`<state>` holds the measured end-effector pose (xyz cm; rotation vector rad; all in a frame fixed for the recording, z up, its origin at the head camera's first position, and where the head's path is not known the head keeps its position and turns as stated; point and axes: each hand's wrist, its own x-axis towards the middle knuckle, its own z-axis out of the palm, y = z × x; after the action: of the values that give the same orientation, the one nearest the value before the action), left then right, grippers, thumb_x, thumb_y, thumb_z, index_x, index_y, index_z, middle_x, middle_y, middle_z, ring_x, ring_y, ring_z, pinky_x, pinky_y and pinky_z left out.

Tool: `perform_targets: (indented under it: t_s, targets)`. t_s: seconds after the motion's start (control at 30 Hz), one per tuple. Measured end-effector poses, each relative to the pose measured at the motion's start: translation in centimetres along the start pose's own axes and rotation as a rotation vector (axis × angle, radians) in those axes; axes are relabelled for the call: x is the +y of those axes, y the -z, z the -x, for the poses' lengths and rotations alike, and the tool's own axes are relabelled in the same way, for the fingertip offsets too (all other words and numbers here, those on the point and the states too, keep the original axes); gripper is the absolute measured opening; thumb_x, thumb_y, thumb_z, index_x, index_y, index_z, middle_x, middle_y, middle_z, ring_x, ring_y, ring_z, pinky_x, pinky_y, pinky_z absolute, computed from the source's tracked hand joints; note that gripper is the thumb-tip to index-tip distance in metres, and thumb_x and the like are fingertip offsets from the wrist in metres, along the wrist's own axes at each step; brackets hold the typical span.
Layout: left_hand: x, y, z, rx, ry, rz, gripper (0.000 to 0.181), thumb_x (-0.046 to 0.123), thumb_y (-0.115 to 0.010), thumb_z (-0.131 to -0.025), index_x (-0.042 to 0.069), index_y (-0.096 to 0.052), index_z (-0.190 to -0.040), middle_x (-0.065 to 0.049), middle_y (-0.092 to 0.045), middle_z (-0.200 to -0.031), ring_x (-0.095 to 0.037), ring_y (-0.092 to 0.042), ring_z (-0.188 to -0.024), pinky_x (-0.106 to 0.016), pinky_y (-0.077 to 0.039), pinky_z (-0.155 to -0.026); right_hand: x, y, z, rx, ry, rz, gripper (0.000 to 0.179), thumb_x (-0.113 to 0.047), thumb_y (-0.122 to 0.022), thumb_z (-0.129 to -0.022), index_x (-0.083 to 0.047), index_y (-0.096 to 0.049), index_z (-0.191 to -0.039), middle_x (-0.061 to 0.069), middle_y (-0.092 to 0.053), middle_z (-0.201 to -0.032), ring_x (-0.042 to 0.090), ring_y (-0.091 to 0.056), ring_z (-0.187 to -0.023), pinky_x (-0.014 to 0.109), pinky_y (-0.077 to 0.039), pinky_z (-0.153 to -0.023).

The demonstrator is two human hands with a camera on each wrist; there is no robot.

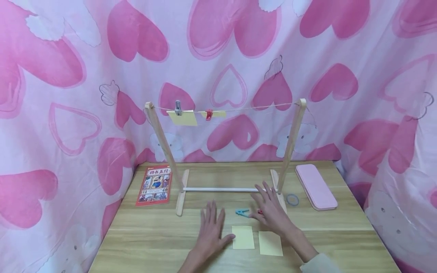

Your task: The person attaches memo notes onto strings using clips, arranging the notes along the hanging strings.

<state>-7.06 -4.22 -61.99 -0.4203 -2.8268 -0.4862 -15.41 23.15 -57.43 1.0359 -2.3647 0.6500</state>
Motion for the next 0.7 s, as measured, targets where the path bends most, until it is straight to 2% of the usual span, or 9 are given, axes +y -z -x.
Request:
perform_targets:
  t_s: [0.07, 0.1, 0.2, 0.3, 0.33, 0.4, 0.47, 0.57, 0.7]
  targets:
    - [0.3, -1.5, 0.6, 0.036, 0.001, 0.18, 0.079, 0.055, -0.079, -0.094, 0.004, -0.062, -0.151, -0.038, -0.033, -0.169, -0.059, -0.029, -0.157, -0.053, -0.005, -0.137, 0.1, -0.7, 0.6, 0.009, -0.02, -0.028, 0.067, -0.052, -0.073, -0.101, 0.005, -0.069, -0.136, 0.032, -0.056, -0.152, 0.05, -0.029, -0.162, 0.061, -0.009, -0.138]
    - [0.4, -2.3, 0.8, 0.058, 0.005, 0.267, 0.074, 0.05, -0.083, -0.092, 0.004, -0.064, -0.147, -0.04, -0.034, -0.168, -0.062, -0.029, -0.156, -0.047, 0.004, -0.136, 0.5, -1.5, 1.0, 0.019, -0.023, -0.032, 0.065, -0.05, -0.074, -0.101, 0.003, -0.068, -0.138, 0.029, -0.055, -0.154, 0.05, -0.029, -0.162, 0.062, -0.01, -0.137]
    - [0.4, -4.1, 1.1, 0.125, 0.028, 0.423, 0.061, 0.042, -0.086, -0.089, 0.008, -0.069, -0.136, -0.041, -0.037, -0.164, -0.063, -0.028, -0.154, -0.026, 0.02, -0.131, 1.2, -3.0, 1.7, 0.043, -0.027, -0.057, 0.064, -0.05, -0.079, -0.097, 0.001, -0.069, -0.134, 0.026, -0.06, -0.148, 0.053, -0.037, -0.155, 0.073, -0.027, -0.127]
    - [0.2, -5.2, 1.2, 0.159, 0.054, 0.437, 0.057, 0.045, -0.089, -0.083, 0.016, -0.071, -0.128, -0.04, -0.037, -0.163, -0.059, -0.027, -0.154, -0.02, 0.024, -0.127, 1.5, -4.6, 2.0, 0.027, -0.037, -0.059, 0.059, -0.044, -0.086, -0.093, -0.001, -0.069, -0.13, 0.023, -0.063, -0.142, 0.054, -0.044, -0.15, 0.071, -0.032, -0.124]
    - [0.1, -5.5, 1.1, 0.164, 0.061, 0.427, 0.056, 0.047, -0.089, -0.081, 0.018, -0.071, -0.127, -0.04, -0.037, -0.163, -0.058, -0.026, -0.155, -0.02, 0.025, -0.127, 1.1, -4.6, 1.8, 0.009, -0.052, -0.059, 0.059, -0.041, -0.09, -0.088, 0.0, -0.07, -0.126, 0.024, -0.065, -0.136, 0.057, -0.048, -0.143, 0.075, -0.037, -0.117]
    - [0.2, -5.6, 1.0, 0.173, 0.061, 0.38, 0.056, 0.05, -0.091, -0.077, 0.023, -0.072, -0.122, -0.04, -0.037, -0.162, -0.058, -0.028, -0.154, -0.023, 0.027, -0.127, 0.8, -5.0, 1.7, -0.035, -0.088, -0.056, 0.057, -0.031, -0.095, -0.081, 0.0, -0.072, -0.123, 0.024, -0.066, -0.133, 0.059, -0.052, -0.138, 0.078, -0.038, -0.115]
    - [0.5, -5.4, 0.9, 0.172, 0.064, 0.352, 0.055, 0.049, -0.094, -0.072, 0.025, -0.072, -0.117, -0.041, -0.039, -0.162, -0.061, -0.032, -0.152, -0.024, 0.027, -0.127, 0.1, -4.9, 1.5, -0.092, -0.138, -0.048, 0.055, -0.024, -0.097, -0.075, 0.001, -0.074, -0.118, 0.027, -0.068, -0.13, 0.063, -0.054, -0.132, 0.084, -0.039, -0.108]
    - [1.0, -4.6, 0.8, 0.152, 0.075, 0.352, 0.051, 0.042, -0.097, -0.07, 0.025, -0.073, -0.112, -0.04, -0.039, -0.162, -0.064, -0.034, -0.15, -0.027, 0.025, -0.128, -0.7, -4.9, 1.6, -0.163, -0.206, -0.031, 0.047, -0.019, -0.098, -0.076, 0.001, -0.076, -0.112, 0.029, -0.069, -0.13, 0.063, -0.054, -0.134, 0.085, -0.037, -0.111]
    - [1.3, -3.9, 0.9, 0.127, 0.08, 0.36, 0.043, 0.036, -0.097, -0.071, 0.023, -0.075, -0.107, -0.038, -0.041, -0.163, -0.062, -0.033, -0.152, -0.034, 0.021, -0.13, -0.9, -5.3, 1.9, -0.173, -0.229, -0.006, 0.041, -0.012, -0.098, -0.075, 0.001, -0.076, -0.107, 0.028, -0.069, -0.126, 0.056, -0.059, -0.13, 0.079, -0.042, -0.111]
